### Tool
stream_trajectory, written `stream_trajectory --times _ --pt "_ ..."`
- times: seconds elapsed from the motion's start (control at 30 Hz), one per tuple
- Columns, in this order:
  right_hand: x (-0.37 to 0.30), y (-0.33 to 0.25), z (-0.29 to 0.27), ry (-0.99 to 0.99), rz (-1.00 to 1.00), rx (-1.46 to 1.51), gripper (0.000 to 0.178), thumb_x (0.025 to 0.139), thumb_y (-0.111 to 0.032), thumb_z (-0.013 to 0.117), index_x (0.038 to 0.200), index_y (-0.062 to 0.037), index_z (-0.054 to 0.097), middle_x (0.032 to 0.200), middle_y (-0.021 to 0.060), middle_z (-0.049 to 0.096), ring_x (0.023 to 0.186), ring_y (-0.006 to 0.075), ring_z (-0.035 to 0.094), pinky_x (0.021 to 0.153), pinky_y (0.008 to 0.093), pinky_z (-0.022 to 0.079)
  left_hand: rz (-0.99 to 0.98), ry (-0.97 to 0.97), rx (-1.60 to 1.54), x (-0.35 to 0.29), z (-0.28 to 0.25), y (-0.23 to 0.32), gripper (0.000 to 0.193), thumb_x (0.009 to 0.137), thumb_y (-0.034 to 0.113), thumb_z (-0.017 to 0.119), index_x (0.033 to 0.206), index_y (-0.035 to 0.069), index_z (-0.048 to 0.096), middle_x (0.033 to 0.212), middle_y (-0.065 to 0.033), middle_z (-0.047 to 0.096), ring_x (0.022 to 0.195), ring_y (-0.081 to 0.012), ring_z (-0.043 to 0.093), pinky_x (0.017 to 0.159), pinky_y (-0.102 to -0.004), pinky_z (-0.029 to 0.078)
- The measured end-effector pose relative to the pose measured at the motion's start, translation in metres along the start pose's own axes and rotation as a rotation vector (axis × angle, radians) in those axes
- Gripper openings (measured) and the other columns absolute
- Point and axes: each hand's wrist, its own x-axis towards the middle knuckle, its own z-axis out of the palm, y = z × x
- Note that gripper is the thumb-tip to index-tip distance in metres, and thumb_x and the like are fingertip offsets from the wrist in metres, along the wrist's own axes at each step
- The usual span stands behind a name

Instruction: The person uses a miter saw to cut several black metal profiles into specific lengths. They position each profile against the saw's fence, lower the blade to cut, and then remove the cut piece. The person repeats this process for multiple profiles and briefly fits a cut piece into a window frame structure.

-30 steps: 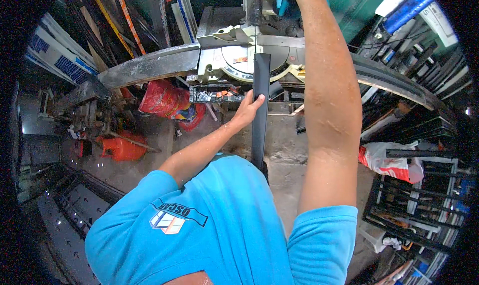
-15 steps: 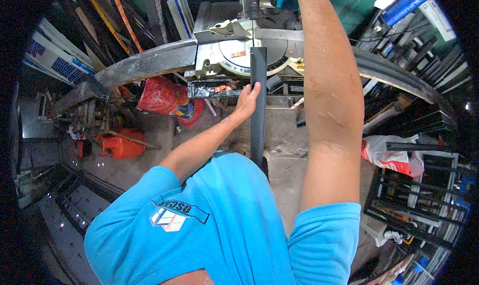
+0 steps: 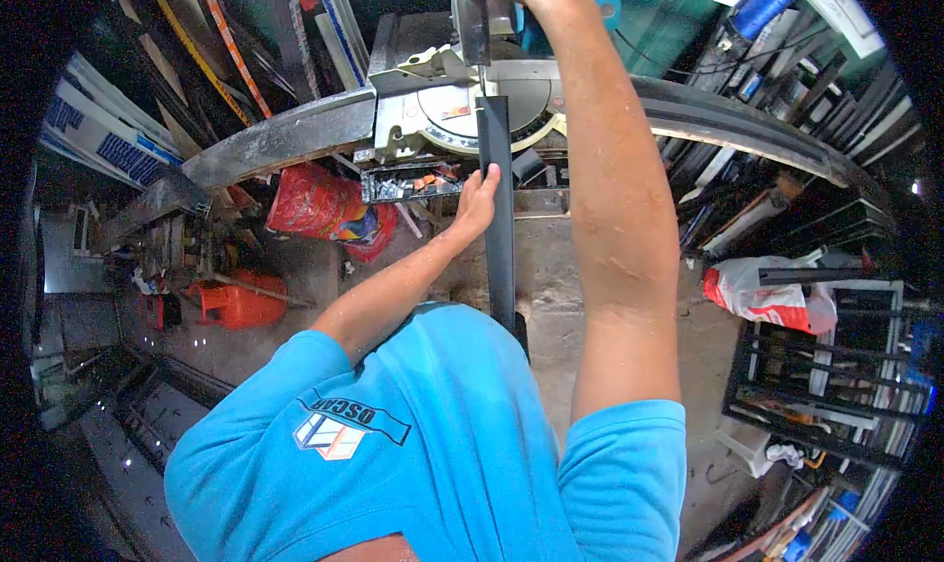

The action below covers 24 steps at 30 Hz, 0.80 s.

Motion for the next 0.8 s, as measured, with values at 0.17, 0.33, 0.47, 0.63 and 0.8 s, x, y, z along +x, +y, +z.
stream_trajectory --times 0.17,0.33,0.47,0.63,0.8 --pt "-0.006 -0.009 -0.006 -0.063 0.078 0.026 0.104 0.057 -0.043 0.098 0.137 0.0029 0.05 0.121 0.031 0.068 0.115 0.0441 0.066 0.095 0.0464 0.054 -0.049 -0.025 0.007 0.003 0.0 -0.006 0.065 0.106 0.057 0.044 0.094 -0.006 0.057 0.092 -0.0282 0.062 0.093 -0.0434 0.06 0.085 -0.05 0.044" --pt "-0.005 0.0 -0.009 -0.021 0.053 0.032 0.102 0.058 -0.042 0.098 0.137 0.0031 0.05 0.12 0.0314 0.068 0.115 0.0443 0.066 0.096 0.0464 0.054 -0.045 -0.058 0.036 0.001 0.003 0.004 0.066 0.106 0.058 0.044 0.094 -0.005 0.058 0.092 -0.0282 0.062 0.094 -0.0437 0.062 0.085 -0.0503 0.044" --pt "-0.008 -0.011 -0.008 -0.039 0.046 0.039 0.101 0.058 -0.042 0.098 0.136 0.0035 0.051 0.119 0.0318 0.068 0.114 0.0449 0.066 0.095 0.0465 0.054 -0.042 -0.03 0.048 0.0 0.0 0.0 0.065 0.106 0.058 0.043 0.095 -0.005 0.058 0.093 -0.0271 0.063 0.095 -0.0436 0.062 0.085 -0.05 0.045" --pt "-0.012 -0.01 -0.011 -0.033 0.049 0.028 0.1 0.059 -0.041 0.098 0.135 0.0037 0.05 0.118 0.0319 0.069 0.112 0.0456 0.066 0.094 0.0466 0.054 -0.034 -0.04 0.011 0.0 0.002 0.002 0.064 0.106 0.057 0.044 0.094 -0.004 0.058 0.092 -0.0249 0.064 0.094 -0.0414 0.062 0.085 -0.049 0.045" --pt "-0.015 -0.008 -0.01 -0.022 0.04 0.024 0.1 0.06 -0.041 0.098 0.135 0.0036 0.05 0.117 0.0321 0.069 0.111 0.0458 0.067 0.093 0.0468 0.055 -0.094 -0.107 -0.003 0.005 0.0 -0.003 0.063 0.106 0.058 0.046 0.092 -0.003 0.056 0.087 -0.0214 0.061 0.088 -0.0348 0.06 0.082 -0.0462 0.045"
